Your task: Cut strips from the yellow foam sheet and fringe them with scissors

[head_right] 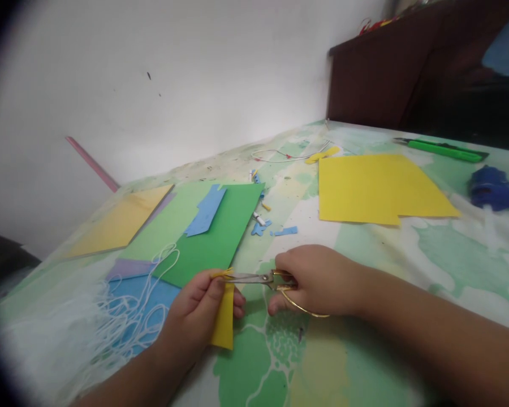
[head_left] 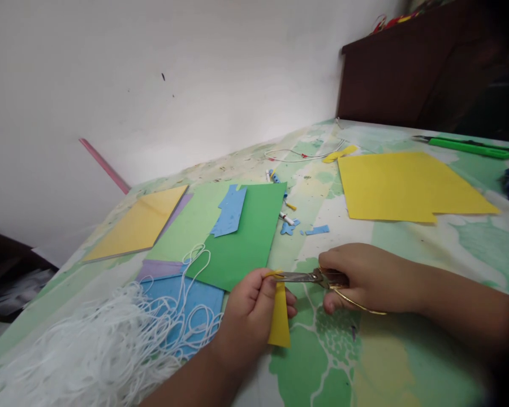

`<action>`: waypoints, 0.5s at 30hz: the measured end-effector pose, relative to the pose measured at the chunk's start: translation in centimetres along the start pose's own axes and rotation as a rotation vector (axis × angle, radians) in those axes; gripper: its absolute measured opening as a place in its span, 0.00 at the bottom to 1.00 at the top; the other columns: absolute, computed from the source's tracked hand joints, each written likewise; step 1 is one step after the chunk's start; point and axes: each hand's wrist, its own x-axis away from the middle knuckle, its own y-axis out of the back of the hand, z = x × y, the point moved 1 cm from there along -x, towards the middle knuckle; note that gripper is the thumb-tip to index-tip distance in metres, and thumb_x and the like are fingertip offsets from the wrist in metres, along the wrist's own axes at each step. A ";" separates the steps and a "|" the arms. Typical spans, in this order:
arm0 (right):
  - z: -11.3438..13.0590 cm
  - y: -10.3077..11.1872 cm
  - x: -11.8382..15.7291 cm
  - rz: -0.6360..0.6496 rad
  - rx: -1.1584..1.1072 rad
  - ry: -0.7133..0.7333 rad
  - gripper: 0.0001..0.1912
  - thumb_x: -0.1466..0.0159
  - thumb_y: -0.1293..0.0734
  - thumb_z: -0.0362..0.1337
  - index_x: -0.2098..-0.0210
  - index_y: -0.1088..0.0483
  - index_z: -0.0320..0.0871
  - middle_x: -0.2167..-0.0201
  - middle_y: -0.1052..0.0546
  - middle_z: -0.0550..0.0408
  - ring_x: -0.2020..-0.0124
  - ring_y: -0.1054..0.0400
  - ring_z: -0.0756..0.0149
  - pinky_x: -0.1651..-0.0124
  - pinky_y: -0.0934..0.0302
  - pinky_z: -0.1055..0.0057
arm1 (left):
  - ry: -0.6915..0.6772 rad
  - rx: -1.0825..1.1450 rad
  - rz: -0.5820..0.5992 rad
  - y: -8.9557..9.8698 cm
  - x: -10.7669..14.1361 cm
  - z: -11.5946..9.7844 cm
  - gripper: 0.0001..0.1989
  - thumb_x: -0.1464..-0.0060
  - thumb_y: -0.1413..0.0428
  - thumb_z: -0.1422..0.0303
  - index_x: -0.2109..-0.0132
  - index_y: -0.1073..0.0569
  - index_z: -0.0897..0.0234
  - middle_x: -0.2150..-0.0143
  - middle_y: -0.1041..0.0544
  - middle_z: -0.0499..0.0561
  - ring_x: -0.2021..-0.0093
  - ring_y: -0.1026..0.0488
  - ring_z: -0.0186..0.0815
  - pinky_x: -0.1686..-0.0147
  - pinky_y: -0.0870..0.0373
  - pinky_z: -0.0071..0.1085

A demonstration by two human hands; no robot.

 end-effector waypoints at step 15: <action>0.0 -0.1 0.1 -0.014 0.061 -0.024 0.20 0.50 0.42 0.54 0.77 0.40 0.42 0.80 0.33 0.57 0.79 0.42 0.68 0.80 0.57 0.75 | 0.041 0.129 -0.023 -0.2 -0.4 0.4 0.06 0.51 0.53 0.67 0.70 0.37 0.66 0.79 0.28 0.46 0.80 0.31 0.28 0.79 0.35 0.24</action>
